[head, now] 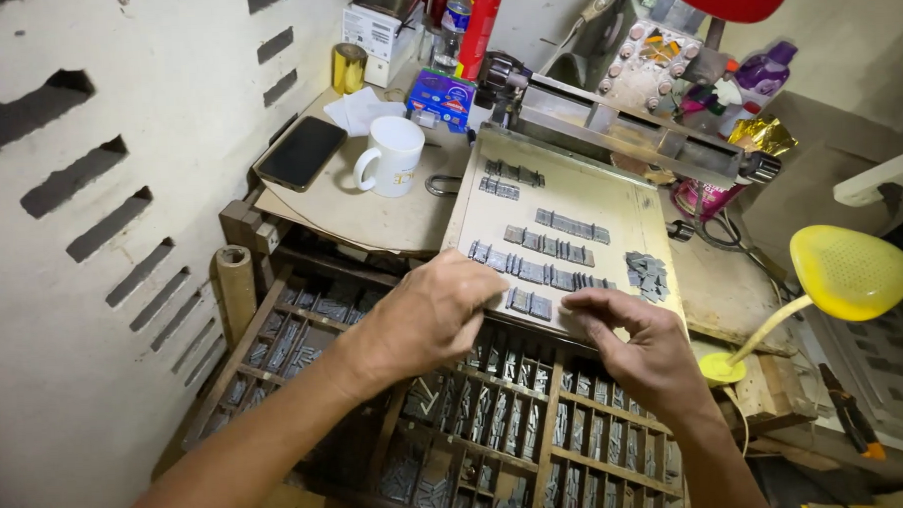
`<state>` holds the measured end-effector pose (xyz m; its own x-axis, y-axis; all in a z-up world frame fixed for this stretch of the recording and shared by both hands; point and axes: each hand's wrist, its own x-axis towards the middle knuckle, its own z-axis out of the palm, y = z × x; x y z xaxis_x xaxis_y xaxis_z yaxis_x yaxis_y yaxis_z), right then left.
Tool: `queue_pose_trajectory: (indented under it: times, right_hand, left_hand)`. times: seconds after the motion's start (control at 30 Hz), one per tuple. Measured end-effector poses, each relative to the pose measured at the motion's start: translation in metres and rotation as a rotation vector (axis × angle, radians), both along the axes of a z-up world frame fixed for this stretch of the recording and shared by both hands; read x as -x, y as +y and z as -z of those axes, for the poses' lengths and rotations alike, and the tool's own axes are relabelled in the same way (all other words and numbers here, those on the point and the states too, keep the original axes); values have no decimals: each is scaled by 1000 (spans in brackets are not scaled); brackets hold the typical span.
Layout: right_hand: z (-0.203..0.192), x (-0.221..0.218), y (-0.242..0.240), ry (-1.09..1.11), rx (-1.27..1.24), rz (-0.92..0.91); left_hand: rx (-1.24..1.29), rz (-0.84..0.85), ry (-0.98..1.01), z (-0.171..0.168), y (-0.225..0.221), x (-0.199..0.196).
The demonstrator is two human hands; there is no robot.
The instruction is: Selecting and arranging individual metal type characters from a type case onto a layout board for letterpress printing.
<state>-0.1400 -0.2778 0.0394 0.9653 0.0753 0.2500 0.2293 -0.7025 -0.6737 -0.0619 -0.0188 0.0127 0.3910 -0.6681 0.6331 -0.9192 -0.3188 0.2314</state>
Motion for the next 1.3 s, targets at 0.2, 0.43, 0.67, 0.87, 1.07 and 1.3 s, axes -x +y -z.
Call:
queue_pose_trajectory:
  times: [0.2, 0.43, 0.67, 0.87, 1.07, 1.3]
  right_hand:
    - [-29, 2, 25, 108, -180, 19]
    - [-36, -11, 24, 228, -105, -61]
    - [-41, -13, 36, 210, -92, -104]
    - [-34, -15, 43, 50, -41, -149]
    - [-23, -19, 29, -34, 230, -264]
    - [-14, -20, 32, -211, 107, -288]
  left_hand:
    - [33, 138, 565, -41, 0, -2]
    - [-54, 112, 626, -48, -13, -17]
    - [-87, 99, 638, -47, -15, -16]
    - [-54, 127, 542, -26, -19, -23]
    - [-61, 86, 579, -40, -19, -17]
    - [-6, 150, 408, -33, -16, -14]
